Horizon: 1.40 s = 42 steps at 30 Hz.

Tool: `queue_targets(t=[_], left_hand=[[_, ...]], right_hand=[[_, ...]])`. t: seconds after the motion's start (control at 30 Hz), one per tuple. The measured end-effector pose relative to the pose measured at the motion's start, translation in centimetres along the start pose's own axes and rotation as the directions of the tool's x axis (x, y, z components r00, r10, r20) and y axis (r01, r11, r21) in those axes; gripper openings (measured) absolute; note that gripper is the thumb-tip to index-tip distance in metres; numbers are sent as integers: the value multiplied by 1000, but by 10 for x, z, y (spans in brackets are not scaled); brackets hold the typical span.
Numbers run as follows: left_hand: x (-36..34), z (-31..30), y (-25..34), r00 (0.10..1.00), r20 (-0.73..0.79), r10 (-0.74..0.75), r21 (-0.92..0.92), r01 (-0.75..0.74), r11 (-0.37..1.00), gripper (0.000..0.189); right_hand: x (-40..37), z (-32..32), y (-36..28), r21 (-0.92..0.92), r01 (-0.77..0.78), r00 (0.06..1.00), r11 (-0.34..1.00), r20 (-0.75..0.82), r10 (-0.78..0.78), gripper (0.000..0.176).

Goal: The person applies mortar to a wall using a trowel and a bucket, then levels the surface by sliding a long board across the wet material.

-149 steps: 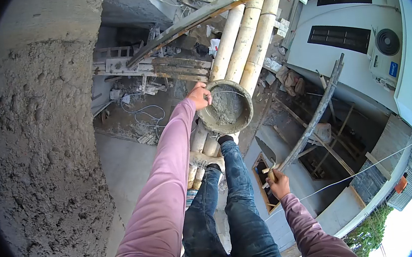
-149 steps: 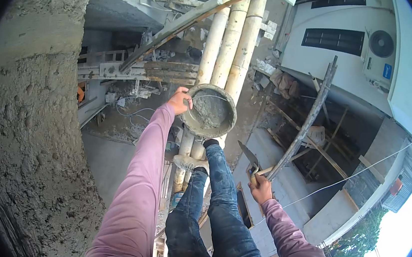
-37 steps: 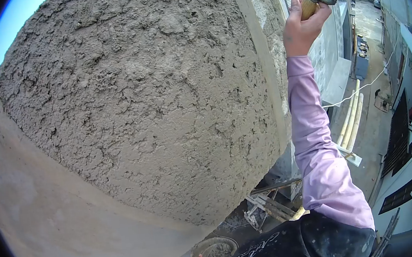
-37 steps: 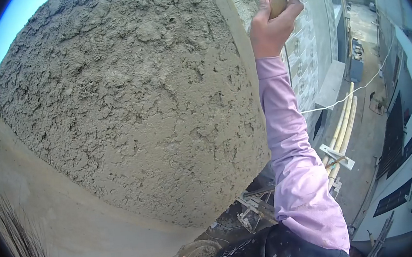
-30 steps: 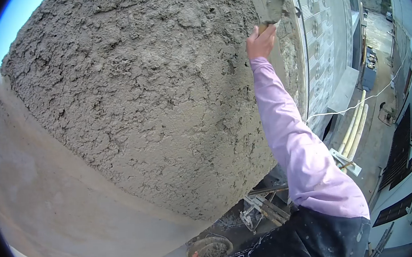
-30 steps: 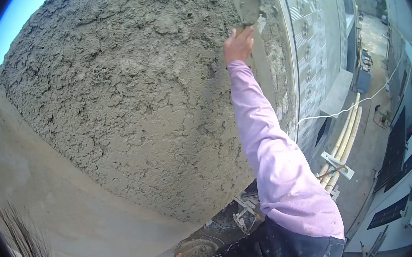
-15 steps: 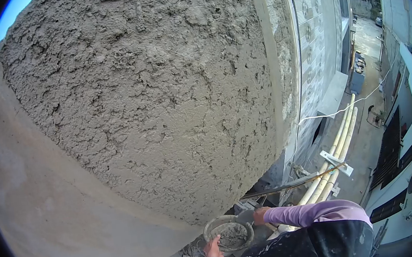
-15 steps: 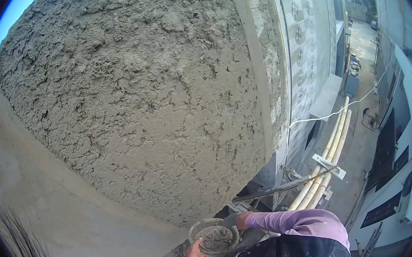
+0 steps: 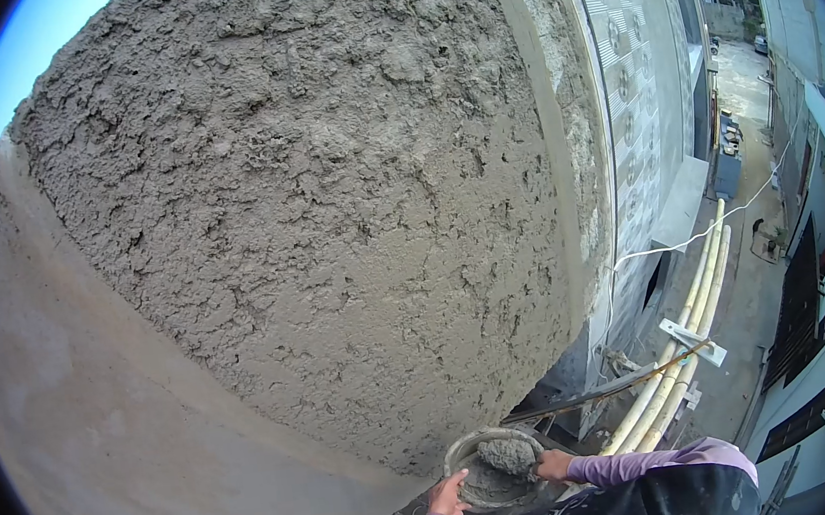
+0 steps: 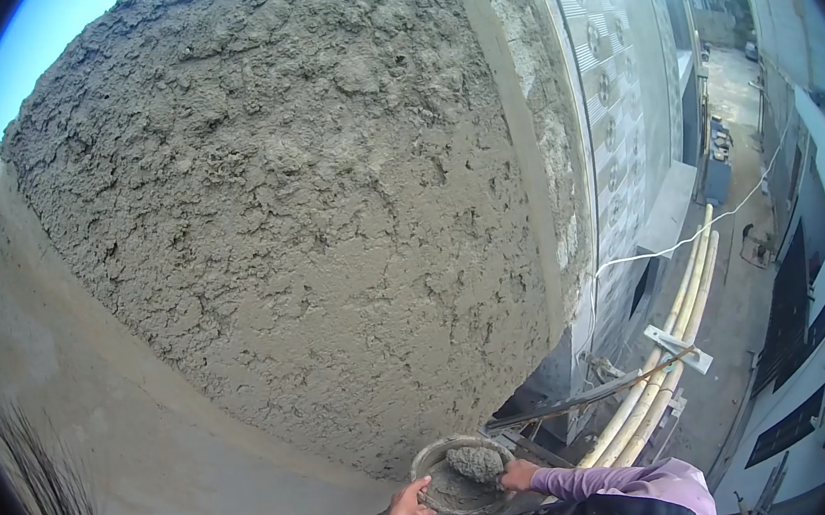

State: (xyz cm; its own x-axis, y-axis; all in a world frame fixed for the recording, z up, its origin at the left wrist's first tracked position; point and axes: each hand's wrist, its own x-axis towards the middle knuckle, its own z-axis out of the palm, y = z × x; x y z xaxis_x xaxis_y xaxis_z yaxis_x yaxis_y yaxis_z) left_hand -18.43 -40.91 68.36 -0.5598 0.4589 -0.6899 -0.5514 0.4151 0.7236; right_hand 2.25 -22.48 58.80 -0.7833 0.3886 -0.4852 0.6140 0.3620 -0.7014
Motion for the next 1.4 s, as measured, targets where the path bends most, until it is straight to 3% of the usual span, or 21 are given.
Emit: queue_targets(t=[0.1, 0.23, 0.33, 0.37, 0.47, 0.53, 0.63, 0.67, 0.7, 0.77, 0.83, 0.93, 1.0, 1.07, 1.1, 1.2, 1.23, 1.27, 1.3, 1.33, 1.4], left_hand=[[9, -5, -5, 998, 42, -41, -82, 45, 996, 27], [7, -1, -15, 996, -36, -80, -135, 74, 988, 32], [7, -11, -18, 991, -75, -112, -226, 92, 970, 31], [6, -16, -21, 988, -95, -122, -249, 95, 964, 30], [6, -34, -39, 983, -140, -117, -300, 71, 951, 28], [2, -46, -51, 975, -194, -112, -322, 44, 946, 28], [-13, -67, -62, 960, -258, -105, -357, 7, 934, 31], [-5, -89, -82, 938, -289, 192, -24, -208, 978, 35], [-8, -99, -94, 914, -304, 269, 50, -266, 963, 35], [-11, -112, -107, 906, -357, 226, -25, -251, 968, 35], [-15, -117, -111, 915, -401, 36, -285, -162, 945, 35], [-23, -124, -119, 886, -460, -62, -400, -144, 905, 35], [-27, -126, -119, 867, -488, -97, -430, -142, 892, 34], [-29, -125, -122, 855, -505, -120, -450, -143, 881, 34], [-29, -123, -123, 850, -512, -127, -455, -143, 879, 34], [-32, -120, -124, 843, -519, -143, -473, -144, 869, 34], [-32, -118, -129, 842, -518, -149, -483, -144, 864, 34], [-35, -117, -129, 840, -519, -159, -489, -139, 861, 34], [-36, -117, -132, 840, -518, -162, -490, -137, 861, 34], [-37, -119, -134, 838, -519, -167, -493, -134, 860, 33], [-35, -118, -140, 846, -504, -171, -504, -128, 854, 33]], right_hand=[[1, 6, 3, -149, 61, 971, 987, -222, -94, 45], [-1, -16, -15, 202, -129, 991, 971, 64, 118, 46], [-15, -30, -31, 540, -198, 961, 818, 270, 55, 33], [-33, -49, -53, 623, -236, 945, 745, 327, 26, 17], [-56, -82, -89, 873, -136, 955, 468, 241, -173, 14], [-63, -132, -124, 915, 18, 946, 403, 115, -304, 19], [-92, -235, -194, 847, 376, 902, 376, -242, -357, 23], [-107, -271, -217, 796, 548, 806, 257, -421, -417, 27], [-119, -307, -238, 690, 702, 677, 175, -572, -464, 30], [-147, -372, -280, 328, 930, 366, 164, -824, -432, 31], [-164, -439, -314, -156, 971, -82, 180, -929, -362, 28], [-195, -538, -357, -670, 610, -660, 423, -725, -197, 35], [-214, -592, -374, -667, 362, -849, 651, -524, -65, 44], [-203, -671, -378, -665, 193, -977, 722, -200, 77, 61], [-206, -670, -386, -743, 159, -985, 650, -161, 58, 49], [-155, -688, -402, -532, 352, -921, 770, -345, 182, 45], [-124, -694, -400, -441, 343, -877, 829, -466, 115, 41], [-94, -674, -403, -298, 416, -634, 859, -773, 39, 36], [-63, -634, -386, -518, 243, -488, 820, -796, -358, 35], [-28, -558, -332, -708, 222, -164, 671, -705, -690, 35], [-43, -350, -215, -584, 429, 358, 689, -591, -723, 37]])
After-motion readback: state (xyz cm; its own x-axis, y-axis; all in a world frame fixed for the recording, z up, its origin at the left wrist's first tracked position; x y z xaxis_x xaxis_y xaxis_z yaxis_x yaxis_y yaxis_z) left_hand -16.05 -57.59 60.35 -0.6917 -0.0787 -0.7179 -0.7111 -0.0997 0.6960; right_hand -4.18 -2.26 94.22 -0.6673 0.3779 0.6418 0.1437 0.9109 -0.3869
